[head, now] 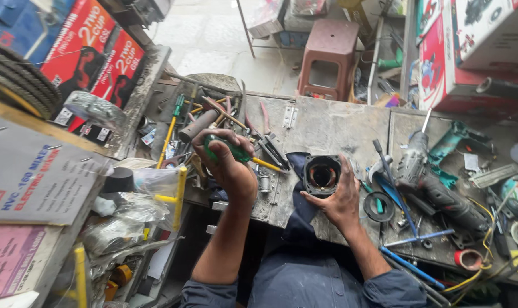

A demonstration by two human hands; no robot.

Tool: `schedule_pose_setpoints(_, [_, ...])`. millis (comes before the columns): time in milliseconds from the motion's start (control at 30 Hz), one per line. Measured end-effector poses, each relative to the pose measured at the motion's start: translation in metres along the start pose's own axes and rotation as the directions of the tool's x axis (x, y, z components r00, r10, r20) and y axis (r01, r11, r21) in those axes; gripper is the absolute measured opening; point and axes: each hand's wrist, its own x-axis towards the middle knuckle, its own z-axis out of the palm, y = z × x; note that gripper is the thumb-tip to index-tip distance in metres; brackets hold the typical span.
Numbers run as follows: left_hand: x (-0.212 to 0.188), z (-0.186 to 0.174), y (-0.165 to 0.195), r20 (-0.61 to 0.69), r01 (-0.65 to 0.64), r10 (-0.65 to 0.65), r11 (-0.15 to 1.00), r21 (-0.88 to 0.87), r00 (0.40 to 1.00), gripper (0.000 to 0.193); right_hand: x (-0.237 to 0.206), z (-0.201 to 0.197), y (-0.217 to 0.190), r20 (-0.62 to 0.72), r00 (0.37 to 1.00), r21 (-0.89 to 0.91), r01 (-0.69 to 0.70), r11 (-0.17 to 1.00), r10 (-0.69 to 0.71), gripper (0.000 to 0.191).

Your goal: The person works at a cluttered repair bench disassembling and reassembling an electric mixer motor housing. They unscrew components by hand, fit a gasket and cover onto the housing, drive screws with a cordless drill, and hold the assembled motor unit while checking the fit of parts.

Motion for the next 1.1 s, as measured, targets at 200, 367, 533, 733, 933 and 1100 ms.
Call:
schedule_pose_setpoints(200, [-0.046, 0.028, -0.004, 0.146, 0.100, -0.082, 0.988, -0.121, 0.986, 0.041, -0.009, 0.001, -0.001, -0.045, 0.999, 0.031, 0.002, 1.000, -0.001, 0.137])
schedule_pose_setpoints(367, [-0.068, 0.043, -0.044, 0.287, 0.206, -0.203, 0.978, 0.020, 0.936, 0.046, -0.006, -0.001, 0.002, 0.006, 0.999, 0.070, -0.051, 0.996, 0.051, 0.134])
schedule_pose_setpoints(533, [-0.077, 0.033, -0.076, 0.386, 0.269, -0.244, 0.963, -0.012, 0.890, 0.048, -0.004, -0.002, 0.004, 0.004, 0.999, 0.097, -0.039, 0.994, 0.039, 0.134])
schedule_pose_setpoints(733, [-0.083, 0.029, -0.098, 0.416, 0.232, -0.250, 0.968, 0.094, 0.874, 0.048, -0.001, 0.002, 0.009, -0.008, 1.000, 0.087, -0.011, 0.996, 0.012, 0.133])
schedule_pose_setpoints(933, [-0.093, 0.025, -0.090, 0.463, 0.178, -0.262, 0.960, 0.217, 0.847, 0.044, -0.001, 0.006, 0.012, 0.006, 0.999, 0.089, -0.047, 0.995, 0.046, 0.125])
schedule_pose_setpoints(1100, [-0.100, 0.019, -0.087, 0.454, 0.184, -0.275, 0.955, 0.234, 0.847, 0.043, 0.000, 0.006, 0.012, -0.013, 1.000, 0.066, -0.023, 0.998, 0.024, 0.128])
